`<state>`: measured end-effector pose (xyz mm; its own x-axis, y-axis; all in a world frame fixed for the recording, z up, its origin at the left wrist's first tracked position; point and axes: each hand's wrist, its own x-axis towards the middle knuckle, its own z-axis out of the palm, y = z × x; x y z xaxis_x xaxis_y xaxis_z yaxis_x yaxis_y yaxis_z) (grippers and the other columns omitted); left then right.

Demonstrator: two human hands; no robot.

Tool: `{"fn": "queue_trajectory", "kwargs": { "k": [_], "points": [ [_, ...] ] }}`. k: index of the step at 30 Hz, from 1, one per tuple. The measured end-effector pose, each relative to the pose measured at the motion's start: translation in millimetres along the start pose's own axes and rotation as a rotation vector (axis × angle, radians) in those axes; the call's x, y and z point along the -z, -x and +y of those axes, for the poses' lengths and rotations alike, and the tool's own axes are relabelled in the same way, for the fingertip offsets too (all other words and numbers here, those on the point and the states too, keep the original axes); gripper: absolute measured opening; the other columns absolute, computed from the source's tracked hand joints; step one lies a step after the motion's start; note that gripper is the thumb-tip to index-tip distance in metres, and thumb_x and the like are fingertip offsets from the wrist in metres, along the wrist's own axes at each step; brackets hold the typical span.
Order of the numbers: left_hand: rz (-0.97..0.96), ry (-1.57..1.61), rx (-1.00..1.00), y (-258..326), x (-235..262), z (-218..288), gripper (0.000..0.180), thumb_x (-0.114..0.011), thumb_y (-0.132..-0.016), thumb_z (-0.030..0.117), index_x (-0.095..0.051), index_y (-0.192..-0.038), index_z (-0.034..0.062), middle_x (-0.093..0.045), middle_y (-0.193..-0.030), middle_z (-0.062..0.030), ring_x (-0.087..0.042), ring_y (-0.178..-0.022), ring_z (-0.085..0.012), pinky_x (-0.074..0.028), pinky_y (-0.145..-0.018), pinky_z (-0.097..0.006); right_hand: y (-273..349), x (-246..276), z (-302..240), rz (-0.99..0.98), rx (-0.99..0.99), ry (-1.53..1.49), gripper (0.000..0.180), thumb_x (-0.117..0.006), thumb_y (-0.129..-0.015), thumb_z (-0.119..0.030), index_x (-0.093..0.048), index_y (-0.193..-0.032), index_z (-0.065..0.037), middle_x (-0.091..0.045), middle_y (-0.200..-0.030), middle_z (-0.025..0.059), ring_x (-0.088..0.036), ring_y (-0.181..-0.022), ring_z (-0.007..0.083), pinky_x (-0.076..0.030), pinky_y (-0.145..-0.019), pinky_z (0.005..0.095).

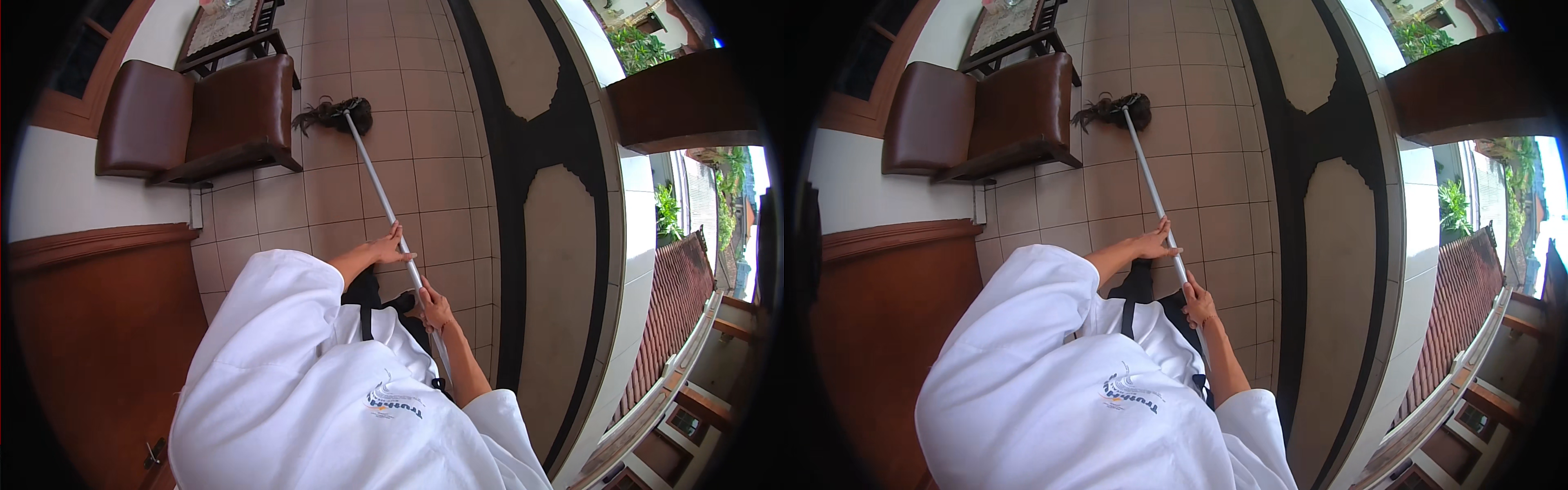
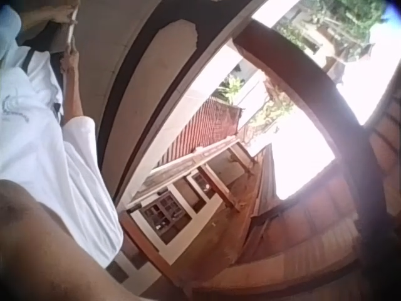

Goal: The person is mopping the tiled floor of an outdoor hallway or balcony area.

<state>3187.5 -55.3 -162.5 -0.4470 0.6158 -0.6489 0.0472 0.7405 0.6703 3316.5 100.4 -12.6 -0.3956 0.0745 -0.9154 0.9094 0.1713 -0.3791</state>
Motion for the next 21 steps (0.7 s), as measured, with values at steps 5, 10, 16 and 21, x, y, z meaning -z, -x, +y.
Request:
{"fn": "queue_trajectory", "kwargs": {
  "k": [5, 10, 16, 21],
  "points": [
    [-0.352, -0.089, -0.091, 38, -79, 64, 0.105, -0.028, -0.077, 0.074, 0.010, -0.137, -0.0030, 0.016, -0.144, -0.0203, -0.021, -0.132, -0.0342, -0.023, -0.107, -0.037, 58, 33, 124, 0.125, 0.099, 0.135, 0.040, -0.043, -0.092, -0.033, -0.041, -0.132, -0.028, -0.050, -0.062, 0.0015, -0.046, -0.047, 0.0083, -0.042, -0.047, 0.0242],
    [-0.909, 0.024, -0.028, 39, -183, 114, 0.104, -0.026, -0.076, 0.075, -0.004, -0.138, -0.0065, -0.021, -0.141, -0.0221, -0.012, -0.134, -0.0318, -0.015, -0.108, -0.043, 141, 66, 246, 0.127, 0.074, 0.037, 0.042, -0.045, -0.091, -0.030, -0.042, -0.132, -0.023, -0.051, -0.066, -0.0015, -0.044, -0.054, 0.0066, -0.041, -0.052, 0.0222],
    [-1.213, -0.420, -0.066, 59, -202, 223, 0.103, -0.019, -0.075, 0.077, -0.016, -0.136, -0.0048, -0.014, -0.144, -0.0186, -0.008, -0.135, -0.0322, -0.009, -0.109, -0.042, 221, 77, 267, 0.159, 0.056, -0.061, 0.042, -0.049, -0.091, -0.023, -0.043, -0.131, -0.011, -0.054, -0.074, -0.0047, -0.043, -0.058, 0.0044, -0.041, -0.055, 0.0213],
    [-1.091, -0.492, -0.164, 55, -187, 224, 0.100, -0.013, -0.077, 0.076, -0.024, -0.136, -0.0038, -0.016, -0.144, -0.0201, -0.005, -0.135, -0.0334, -0.004, -0.109, -0.044, 187, 79, 260, 0.189, 0.282, 0.034, 0.041, -0.047, -0.091, -0.023, -0.045, -0.129, -0.007, -0.058, -0.085, -0.0024, -0.047, -0.067, 0.0044, -0.043, -0.061, 0.0217]
  ]
}}
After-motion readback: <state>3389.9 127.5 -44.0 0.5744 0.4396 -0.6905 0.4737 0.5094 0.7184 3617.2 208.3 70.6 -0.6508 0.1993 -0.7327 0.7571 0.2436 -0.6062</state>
